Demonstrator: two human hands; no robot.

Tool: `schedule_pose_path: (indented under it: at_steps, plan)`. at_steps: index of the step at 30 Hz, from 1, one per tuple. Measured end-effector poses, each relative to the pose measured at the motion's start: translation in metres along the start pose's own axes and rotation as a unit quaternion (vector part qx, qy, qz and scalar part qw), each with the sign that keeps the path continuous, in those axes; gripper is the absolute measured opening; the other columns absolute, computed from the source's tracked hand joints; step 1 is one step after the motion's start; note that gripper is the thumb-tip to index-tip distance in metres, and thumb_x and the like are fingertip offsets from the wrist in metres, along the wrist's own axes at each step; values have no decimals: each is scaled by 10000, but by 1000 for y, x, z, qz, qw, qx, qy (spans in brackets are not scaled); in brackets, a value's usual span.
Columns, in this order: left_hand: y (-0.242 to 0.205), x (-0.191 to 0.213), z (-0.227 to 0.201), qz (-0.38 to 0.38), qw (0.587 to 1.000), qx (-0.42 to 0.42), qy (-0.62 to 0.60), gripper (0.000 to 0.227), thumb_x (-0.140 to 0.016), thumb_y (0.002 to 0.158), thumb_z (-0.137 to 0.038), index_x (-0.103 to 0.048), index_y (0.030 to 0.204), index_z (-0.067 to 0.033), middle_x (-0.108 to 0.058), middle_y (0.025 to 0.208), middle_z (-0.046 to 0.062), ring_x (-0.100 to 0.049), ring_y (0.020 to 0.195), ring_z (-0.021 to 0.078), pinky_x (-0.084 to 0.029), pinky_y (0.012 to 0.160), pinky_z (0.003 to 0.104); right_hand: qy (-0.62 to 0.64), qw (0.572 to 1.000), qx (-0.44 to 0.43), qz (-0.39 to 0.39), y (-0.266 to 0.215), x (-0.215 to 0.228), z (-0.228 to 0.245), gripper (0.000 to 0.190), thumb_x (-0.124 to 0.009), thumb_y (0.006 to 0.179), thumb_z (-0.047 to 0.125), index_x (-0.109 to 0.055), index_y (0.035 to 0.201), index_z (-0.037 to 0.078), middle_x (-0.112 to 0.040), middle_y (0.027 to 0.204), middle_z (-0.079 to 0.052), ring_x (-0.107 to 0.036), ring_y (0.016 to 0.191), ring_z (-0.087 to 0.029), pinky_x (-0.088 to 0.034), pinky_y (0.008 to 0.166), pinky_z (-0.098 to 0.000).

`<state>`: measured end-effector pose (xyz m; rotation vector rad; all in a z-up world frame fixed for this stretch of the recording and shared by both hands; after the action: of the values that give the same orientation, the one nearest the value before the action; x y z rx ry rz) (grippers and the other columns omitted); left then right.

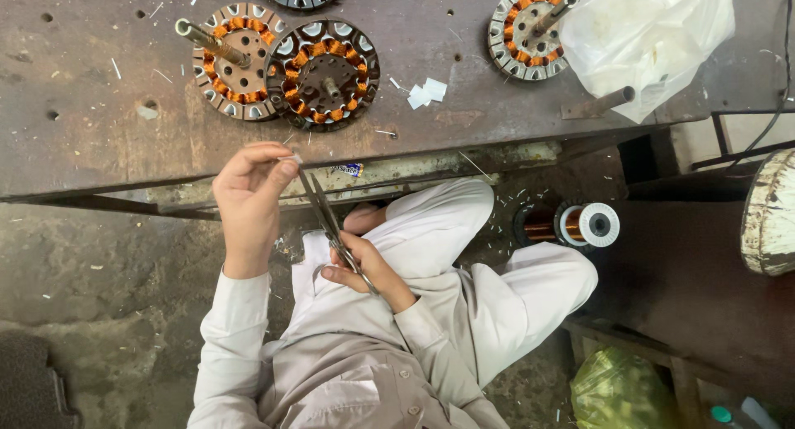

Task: The person sits on the floor and uses scissors to cut small white insulating strips, then places them onto the copper windings of stator components. The person repeats this process for several stator units arranged on a metal workbench.

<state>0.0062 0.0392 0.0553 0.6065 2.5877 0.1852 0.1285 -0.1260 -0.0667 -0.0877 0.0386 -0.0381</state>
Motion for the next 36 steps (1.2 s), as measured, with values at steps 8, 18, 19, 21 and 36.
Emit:
schedule_pose_path:
  at_steps: [8,18,19,21,36]
  plan:
    - [0,6,21,7,993,107,-56,260,-724,948,65,-671,1201,37,-714,1039,75,-670,937,124,-550,867,261,16,999,-29,5,-5,1,7,327,-846,870,234,-567,965,92,-537,799,81,-475,690,-19,-388,609,-202]
    - [-5,-3,30,48,989,136,-26,297,-742,914,61,-647,1194,32,-722,1073,83,-685,979,127,-562,875,254,10,998,-20,-66,-6,5,2,351,-842,849,122,-500,768,111,-446,667,87,-376,606,-16,-290,537,-223]
    - [-6,-3,30,44,989,141,-17,296,-743,907,63,-652,1187,32,-724,1072,85,-686,973,128,-563,865,252,2,997,-7,-73,-7,4,1,354,-837,851,115,-495,759,111,-434,665,91,-367,607,-12,-286,537,-222]
    - [-5,-3,27,58,993,104,-22,287,-757,913,81,-658,1180,42,-690,1105,75,-664,1016,121,-556,905,249,-9,996,5,-83,-7,3,0,346,-824,855,102,-495,748,106,-427,658,93,-357,602,-6,-280,530,-222]
    - [-3,-1,20,67,994,79,-35,232,-748,944,109,-639,1136,39,-664,1164,88,-663,1071,137,-555,969,261,-12,995,18,-100,-7,-2,-4,348,-787,905,82,-486,731,98,-423,637,99,-340,575,8,-256,501,-215]
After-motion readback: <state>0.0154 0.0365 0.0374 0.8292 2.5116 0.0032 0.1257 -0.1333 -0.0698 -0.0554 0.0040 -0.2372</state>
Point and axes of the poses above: each hand's wrist, its own y-axis towards the middle knuckle, its own x-axis out of the back of the hand, z = x × y, the point moved 2 cm from there along y, towards the middle knuckle
